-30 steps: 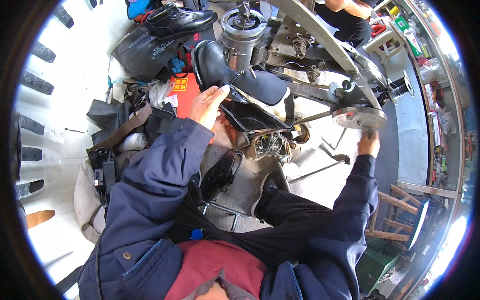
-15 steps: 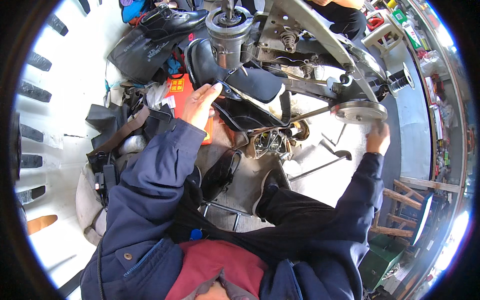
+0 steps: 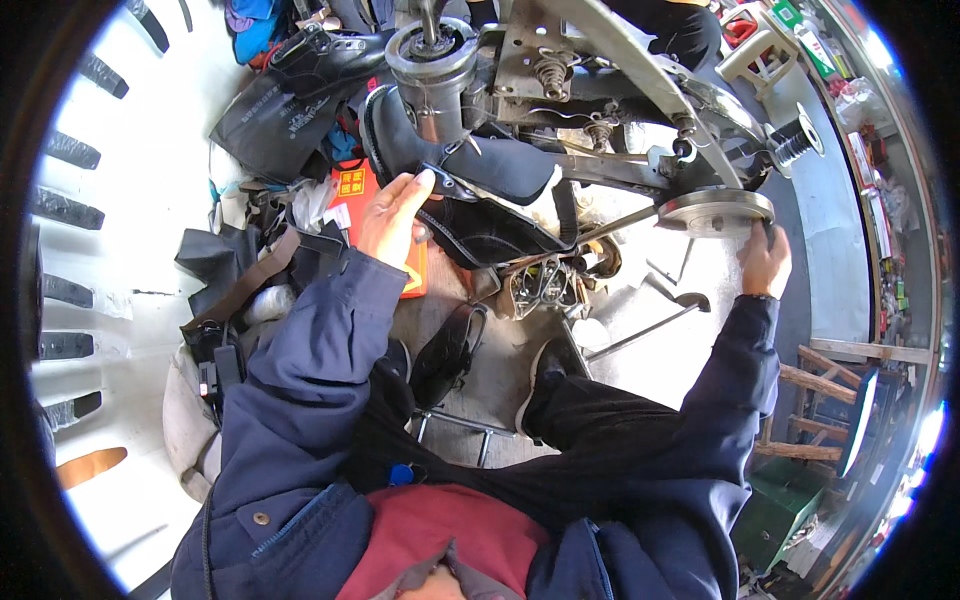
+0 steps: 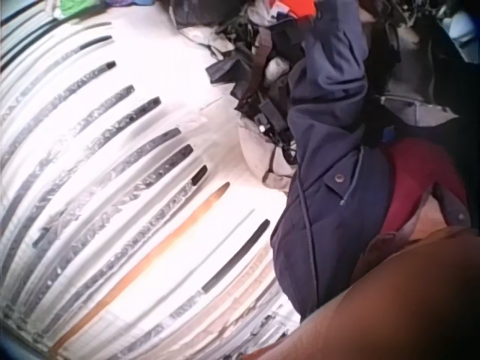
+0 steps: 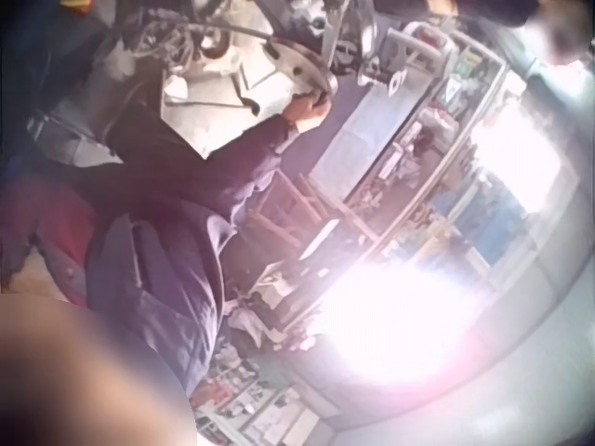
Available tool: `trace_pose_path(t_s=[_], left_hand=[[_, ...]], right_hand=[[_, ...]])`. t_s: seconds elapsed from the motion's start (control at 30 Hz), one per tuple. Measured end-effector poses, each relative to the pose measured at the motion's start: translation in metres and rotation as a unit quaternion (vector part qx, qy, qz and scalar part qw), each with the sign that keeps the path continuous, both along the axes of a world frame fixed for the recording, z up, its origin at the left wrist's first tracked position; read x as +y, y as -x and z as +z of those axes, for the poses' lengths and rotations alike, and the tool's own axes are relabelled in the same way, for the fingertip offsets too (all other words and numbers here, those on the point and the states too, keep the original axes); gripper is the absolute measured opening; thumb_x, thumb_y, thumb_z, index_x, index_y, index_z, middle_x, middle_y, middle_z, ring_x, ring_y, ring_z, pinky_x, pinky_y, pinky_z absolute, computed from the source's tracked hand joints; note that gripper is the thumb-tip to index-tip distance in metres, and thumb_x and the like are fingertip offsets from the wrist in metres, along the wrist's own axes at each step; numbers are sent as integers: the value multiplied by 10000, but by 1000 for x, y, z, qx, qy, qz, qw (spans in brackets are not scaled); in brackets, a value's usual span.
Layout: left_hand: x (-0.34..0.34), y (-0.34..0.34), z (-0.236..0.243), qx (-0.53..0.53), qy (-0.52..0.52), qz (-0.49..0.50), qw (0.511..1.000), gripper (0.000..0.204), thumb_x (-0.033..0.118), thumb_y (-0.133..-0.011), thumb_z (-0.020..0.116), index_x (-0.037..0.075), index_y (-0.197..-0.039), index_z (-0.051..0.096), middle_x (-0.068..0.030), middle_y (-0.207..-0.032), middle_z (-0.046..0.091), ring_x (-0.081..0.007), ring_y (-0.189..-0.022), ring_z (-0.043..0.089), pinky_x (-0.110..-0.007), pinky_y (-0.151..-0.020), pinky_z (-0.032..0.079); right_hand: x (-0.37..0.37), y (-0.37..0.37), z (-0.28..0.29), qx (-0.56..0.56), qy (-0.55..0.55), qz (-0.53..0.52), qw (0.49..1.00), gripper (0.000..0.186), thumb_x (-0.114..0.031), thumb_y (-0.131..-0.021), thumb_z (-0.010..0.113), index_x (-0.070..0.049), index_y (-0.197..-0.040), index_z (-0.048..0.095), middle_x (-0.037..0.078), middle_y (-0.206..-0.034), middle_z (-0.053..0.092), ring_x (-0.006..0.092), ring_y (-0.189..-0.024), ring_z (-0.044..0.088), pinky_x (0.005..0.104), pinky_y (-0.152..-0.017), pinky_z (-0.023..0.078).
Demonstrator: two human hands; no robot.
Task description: The person operates a sewing machine to stitch a black shoe, repeatedly guiding the shoe under the needle and turning the wheel to advance the stitching. The person adjusts the shoe position multiple times to continue sewing along the edge.
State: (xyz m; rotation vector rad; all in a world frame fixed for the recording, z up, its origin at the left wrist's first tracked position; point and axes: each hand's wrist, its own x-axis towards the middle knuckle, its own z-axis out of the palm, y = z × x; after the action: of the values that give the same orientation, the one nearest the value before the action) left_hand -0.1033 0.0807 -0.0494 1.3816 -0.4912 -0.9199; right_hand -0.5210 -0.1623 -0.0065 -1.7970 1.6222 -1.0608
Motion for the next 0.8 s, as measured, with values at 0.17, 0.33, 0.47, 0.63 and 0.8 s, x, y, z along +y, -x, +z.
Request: trace_pose_path(t_s=[0.17, 0.33, 0.47, 0.63, 0.8], left_hand=[[-1, 2, 8, -11, 8, 5, 1000, 327, 339, -919, 650, 26, -827, 663, 40, -745, 596, -32, -712, 481, -210, -634, 388], [0, 2, 11, -28, -11, 3, 1000, 323, 338, -937, 627, 38, -817, 650, 61, -706, 543, -11, -629, 404, -200, -557, 321], [-1, 2, 10, -56, -6, 4, 998, 324, 353, -939, 623, 56, -812, 650, 76, -671, 482, -6, -593, 353, -203, -525, 277], [-3, 0, 10, -38, -13, -5, 999, 330, 364, -941, 621, 63, -808, 640, 74, -684, 497, -4, -624, 364, -196, -556, 283], [-2, 0, 10, -21, -8, -16, 1000, 310, 375, -939, 622, 84, -837, 647, 64, -752, 570, -11, -636, 380, -202, -537, 306]], right_hand=[[13, -16, -72, 47, -210, -21, 976, 211, -215, -962, 575, -4, -971, 567, 44, -608, 552, 133, -457, 558, 277, -392, 412], [52, -73, -40, -93, -228, 204, 947, 281, -220, -953, 575, 27, -1083, 542, 104, -666, 604, 178, -500, 618, 275, -446, 497], [18, -20, 11, -106, -15, 141, 984, 192, -188, -953, 572, -3, -904, 593, 12, -646, 549, 93, -528, 503, 232, -491, 413], [-10, 6, -60, 144, -39, -82, 985, 157, -163, -912, 606, -48, -1018, 605, 59, -619, 563, 169, -537, 579, 322, -494, 476], [42, -62, -75, 2, -283, 129, 950, 371, -212, -951, 571, -23, -1254, 470, 104, -653, 608, 178, -466, 595, 291, -419, 482]])
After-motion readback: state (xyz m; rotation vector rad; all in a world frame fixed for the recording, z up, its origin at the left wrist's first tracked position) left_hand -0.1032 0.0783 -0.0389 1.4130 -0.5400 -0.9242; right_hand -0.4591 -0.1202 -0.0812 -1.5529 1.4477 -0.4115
